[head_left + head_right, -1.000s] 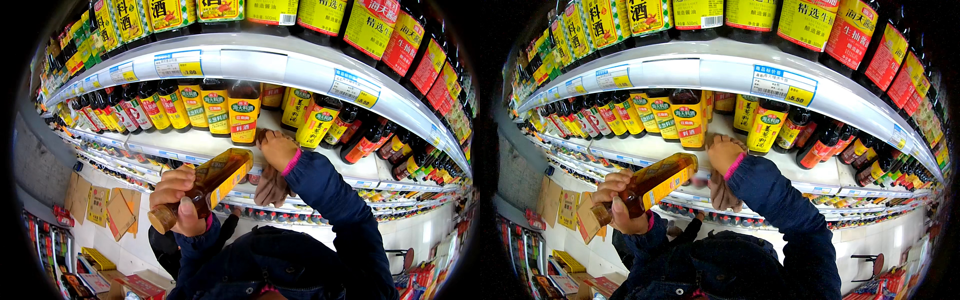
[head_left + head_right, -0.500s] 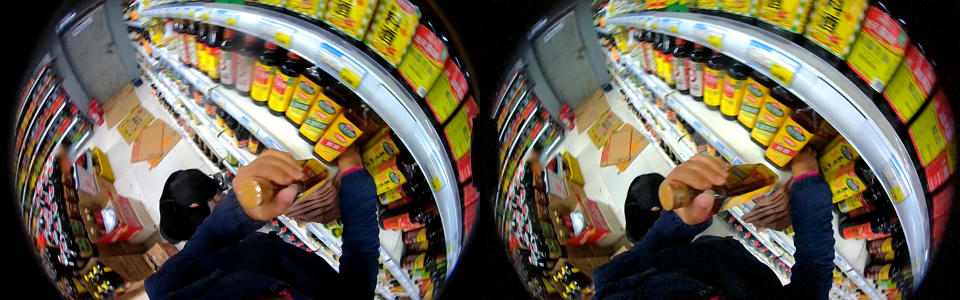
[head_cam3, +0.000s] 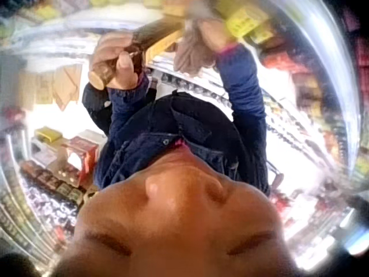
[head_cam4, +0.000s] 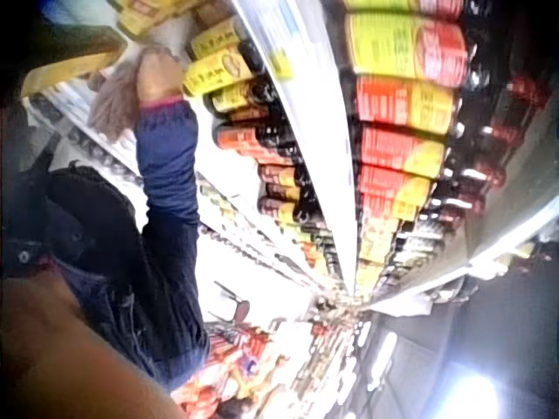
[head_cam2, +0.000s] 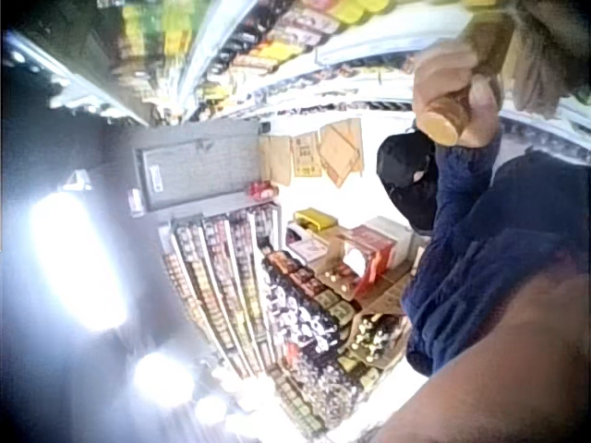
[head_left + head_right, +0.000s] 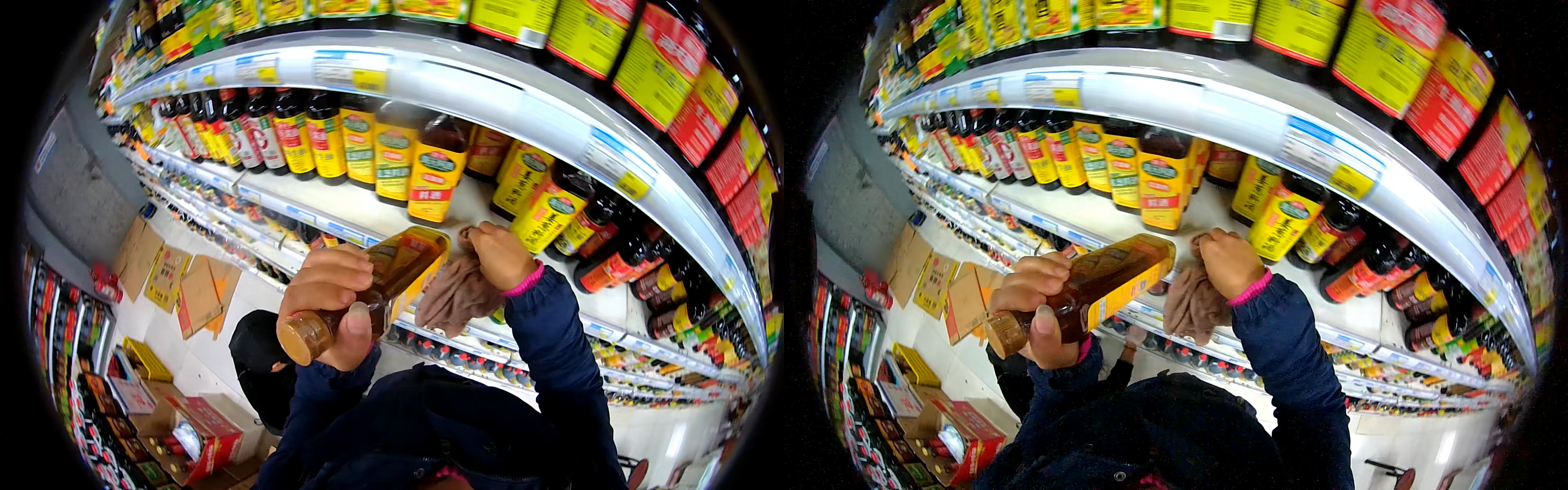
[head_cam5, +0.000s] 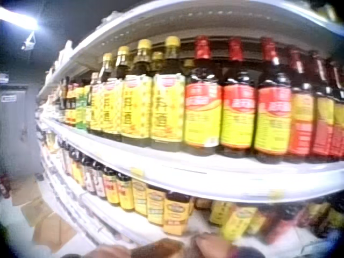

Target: The person wipes the labels and bottles on a supermarket shelf using a cloth. They systematically move along the aisle, cleaning individual bottles and the shelf edges.

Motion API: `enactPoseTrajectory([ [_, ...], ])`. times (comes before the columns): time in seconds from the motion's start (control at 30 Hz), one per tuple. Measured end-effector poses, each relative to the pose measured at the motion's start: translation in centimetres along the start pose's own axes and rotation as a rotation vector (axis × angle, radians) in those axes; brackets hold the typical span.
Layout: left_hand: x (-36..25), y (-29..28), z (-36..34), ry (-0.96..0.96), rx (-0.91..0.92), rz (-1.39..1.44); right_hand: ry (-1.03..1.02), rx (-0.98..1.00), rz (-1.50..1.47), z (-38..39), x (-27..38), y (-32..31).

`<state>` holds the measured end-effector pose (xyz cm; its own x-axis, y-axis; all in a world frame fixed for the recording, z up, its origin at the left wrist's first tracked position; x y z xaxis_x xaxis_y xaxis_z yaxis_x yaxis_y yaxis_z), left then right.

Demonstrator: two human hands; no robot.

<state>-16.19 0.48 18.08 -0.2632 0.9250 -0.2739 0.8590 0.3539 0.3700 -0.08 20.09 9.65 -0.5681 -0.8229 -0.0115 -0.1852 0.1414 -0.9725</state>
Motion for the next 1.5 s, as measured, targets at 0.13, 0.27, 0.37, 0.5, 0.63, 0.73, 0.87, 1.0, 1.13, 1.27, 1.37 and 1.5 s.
enactPoseTrajectory([
  [0.13, 0.0, 3.1, 0.0, 0.037, 0.181, -0.050, 0.146, -0.156, -0.036, 2.9, 0.1, -3.2],
  [0.27, 0.9, 6.4, 0.2, 0.061, 0.314, -0.035, 0.172, -0.383, -0.160, 7.4, 1.7, -7.1],
  [0.37, 2.0, 8.6, 0.7, 0.036, 0.347, -0.102, 0.110, -0.450, -0.279, 10.0, 2.6, -9.0],
  [0.5, 4.7, 11.0, 1.2, -0.028, 0.284, -0.106, 0.041, -0.505, -0.405, 12.9, 2.4, -10.1],
  [0.63, 7.0, 12.8, 1.2, -0.025, 0.238, -0.215, 0.004, -0.486, -0.483, 14.5, 1.9, -10.3],
  [0.73, 8.4, 14.2, 0.9, -0.064, 0.211, -0.272, 0.005, -0.486, -0.499, 15.6, 1.2, -10.3],
  [0.87, 11.0, 15.4, 0.8, -0.089, 0.198, -0.352, 0.003, -0.485, -0.505, 16.7, 0.3, -10.6],
  [1.0, 13.7, 15.8, 0.7, -0.143, 0.145, -0.451, -0.003, -0.482, -0.525, 17.6, -0.4, -11.1],
  [1.13, 15.9, 16.4, 0.4, -0.189, 0.168, -0.441, -0.021, -0.475, -0.547, 17.9, -1.1, -10.9],
  [1.27, 18.2, 17.5, -0.1, -0.340, 0.226, -0.303, -0.049, -0.458, -0.564, 17.8, -1.4, -11.1],
  [1.37, 19.0, 18.0, -0.8, -0.163, 0.225, -0.321, -0.065, -0.451, -0.568, 17.8, -1.5, -11.0],
  [1.5, 21.3, 18.6, -0.5, 0.067, 0.374, -0.853, -0.089, -0.426, -0.593, 17.5, -1.6, -10.9],
])
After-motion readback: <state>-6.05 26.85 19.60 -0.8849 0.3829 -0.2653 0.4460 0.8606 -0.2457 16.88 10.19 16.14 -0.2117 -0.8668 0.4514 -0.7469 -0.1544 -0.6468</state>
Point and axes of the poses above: each hand's wrist, its own z-axis away from the middle knuckle, its own y-axis out of the palm, x = y × z, the point moved 8 cm from there along -z, towards the middle knuckle, and after that the axes turned 2 degrees about x, right-handed, at the moved point
